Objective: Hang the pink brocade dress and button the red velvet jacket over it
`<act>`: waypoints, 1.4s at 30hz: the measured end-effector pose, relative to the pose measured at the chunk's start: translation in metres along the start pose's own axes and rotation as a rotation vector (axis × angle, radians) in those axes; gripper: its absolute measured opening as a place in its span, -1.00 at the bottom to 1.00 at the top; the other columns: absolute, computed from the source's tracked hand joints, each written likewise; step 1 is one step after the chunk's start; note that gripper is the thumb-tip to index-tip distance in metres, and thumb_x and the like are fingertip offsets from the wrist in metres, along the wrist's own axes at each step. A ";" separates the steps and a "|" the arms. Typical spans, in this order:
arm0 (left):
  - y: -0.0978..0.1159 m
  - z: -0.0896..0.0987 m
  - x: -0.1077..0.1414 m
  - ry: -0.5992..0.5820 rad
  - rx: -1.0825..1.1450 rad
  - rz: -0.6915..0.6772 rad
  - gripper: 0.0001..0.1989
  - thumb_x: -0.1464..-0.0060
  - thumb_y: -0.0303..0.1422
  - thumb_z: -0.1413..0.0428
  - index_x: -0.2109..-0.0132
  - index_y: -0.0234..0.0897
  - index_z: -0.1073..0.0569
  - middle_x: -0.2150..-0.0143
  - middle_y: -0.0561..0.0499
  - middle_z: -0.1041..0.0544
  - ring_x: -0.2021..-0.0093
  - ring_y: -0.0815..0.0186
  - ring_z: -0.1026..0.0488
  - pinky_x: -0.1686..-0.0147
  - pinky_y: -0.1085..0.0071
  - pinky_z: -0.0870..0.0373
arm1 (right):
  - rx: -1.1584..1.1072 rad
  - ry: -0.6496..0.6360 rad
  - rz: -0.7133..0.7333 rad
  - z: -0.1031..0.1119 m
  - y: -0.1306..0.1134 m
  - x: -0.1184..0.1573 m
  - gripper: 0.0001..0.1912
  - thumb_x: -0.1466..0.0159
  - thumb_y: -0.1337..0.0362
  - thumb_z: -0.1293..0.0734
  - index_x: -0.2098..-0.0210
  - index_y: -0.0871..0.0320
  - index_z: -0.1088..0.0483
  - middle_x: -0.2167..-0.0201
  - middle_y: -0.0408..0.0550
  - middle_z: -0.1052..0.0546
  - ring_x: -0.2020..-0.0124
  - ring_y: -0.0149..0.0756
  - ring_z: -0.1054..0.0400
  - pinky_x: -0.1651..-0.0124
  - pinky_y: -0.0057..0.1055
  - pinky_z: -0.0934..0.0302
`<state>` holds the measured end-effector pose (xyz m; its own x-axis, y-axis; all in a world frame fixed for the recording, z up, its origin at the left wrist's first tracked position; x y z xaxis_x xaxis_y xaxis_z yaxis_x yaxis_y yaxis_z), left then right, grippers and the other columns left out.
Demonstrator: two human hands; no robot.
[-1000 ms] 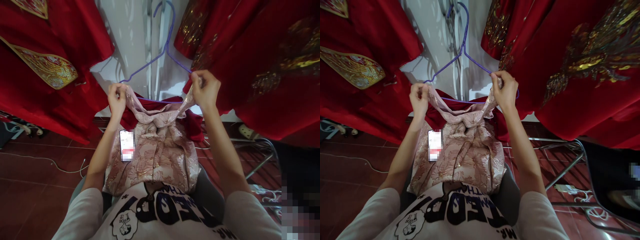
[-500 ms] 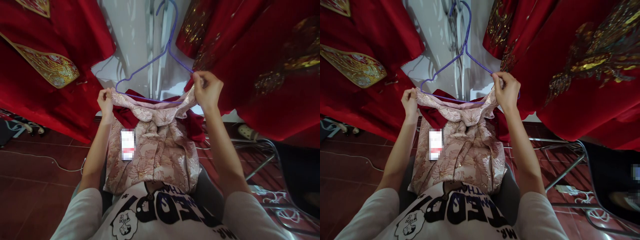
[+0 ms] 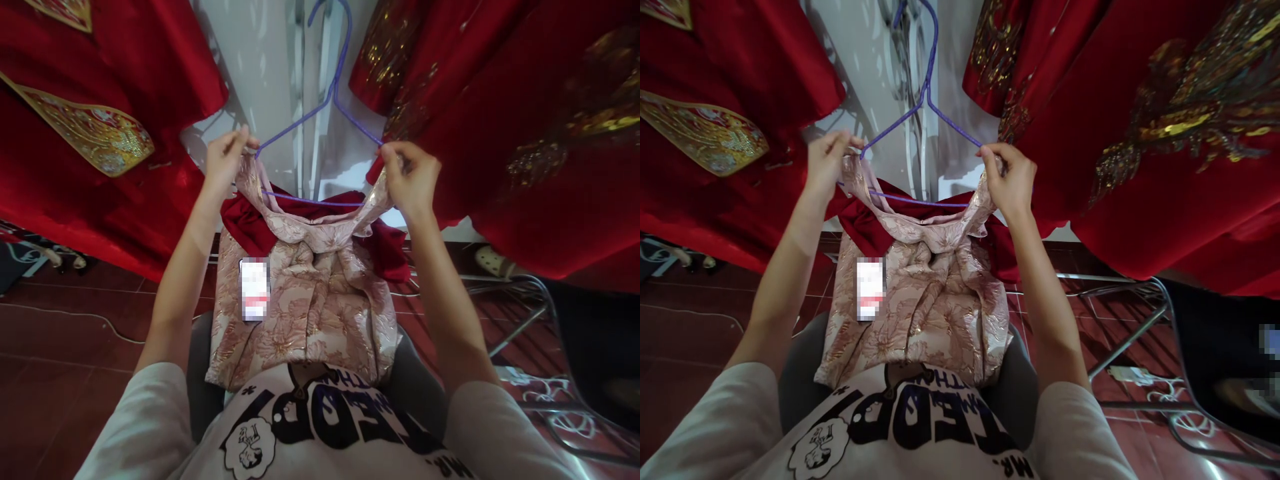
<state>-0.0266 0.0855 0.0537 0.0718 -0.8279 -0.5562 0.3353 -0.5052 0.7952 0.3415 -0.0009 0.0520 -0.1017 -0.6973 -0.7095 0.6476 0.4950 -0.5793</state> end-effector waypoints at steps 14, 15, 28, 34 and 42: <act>-0.103 -0.003 0.052 -0.452 -0.199 0.292 -0.50 -0.07 0.07 -0.29 0.27 -0.32 -0.46 0.49 0.18 -0.46 0.19 0.36 -0.48 -0.14 0.08 -0.42 | 0.084 -0.032 0.000 0.001 -0.004 -0.001 -0.66 -0.44 -0.02 -0.17 0.20 -0.11 -0.55 0.18 -0.10 -0.67 0.08 -0.13 -0.54 0.02 -0.16 -0.39; -0.101 0.002 0.050 -0.426 -0.200 0.271 -0.49 -0.05 0.11 -0.28 0.29 -0.32 -0.47 0.48 0.16 -0.47 0.20 0.35 -0.49 -0.12 0.09 -0.44 | 0.077 -0.033 -0.003 0.001 -0.004 -0.001 -0.67 -0.43 -0.01 -0.18 0.21 -0.11 -0.55 0.18 -0.10 -0.67 0.09 -0.13 -0.54 0.01 -0.15 -0.39; 0.063 0.028 -0.003 0.132 -0.312 -0.214 -0.78 -0.17 -0.29 -0.34 0.36 -0.26 -0.50 0.40 0.19 -0.53 0.31 0.44 -0.44 0.14 0.34 -0.41 | 0.008 -0.030 0.014 0.010 -0.038 0.016 -0.78 -0.38 0.15 -0.31 0.21 0.03 -0.59 0.18 -0.06 -0.68 0.11 -0.14 -0.57 -0.03 -0.19 -0.36; 0.098 -0.049 0.022 -0.105 -0.277 -0.253 -0.74 -0.26 -0.26 -0.25 0.36 -0.20 -0.38 0.38 0.15 -0.51 0.32 0.42 -0.50 0.19 0.37 -0.45 | 0.028 -0.109 -0.038 0.013 -0.028 0.000 -0.72 -0.40 0.07 -0.32 0.25 0.05 -0.63 0.41 -0.09 -0.64 0.32 -0.19 -0.51 0.12 -0.23 -0.34; 0.071 -0.041 0.007 -0.214 -0.357 -0.239 -0.67 -0.07 -0.27 -0.38 0.40 -0.19 -0.35 0.33 0.07 -0.46 0.11 0.27 -0.46 -0.06 0.18 -0.45 | 0.021 -1.135 -0.363 -0.092 0.019 -0.019 -0.69 -0.38 0.16 -0.35 0.31 0.27 -0.62 0.58 -0.10 -0.58 0.53 -0.41 -0.38 0.38 -0.41 -0.26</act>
<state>0.0365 0.0543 0.0963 -0.2290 -0.7495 -0.6212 0.6231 -0.6031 0.4980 0.2862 0.0700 0.0178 0.4379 -0.8602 0.2614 0.7323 0.1727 -0.6587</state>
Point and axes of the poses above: each hand's wrist, its own x-axis away from the middle knuckle, its own z-axis out of the back of the hand, y = z × x, the point moved 10 cm from there along -x, towards the middle knuckle
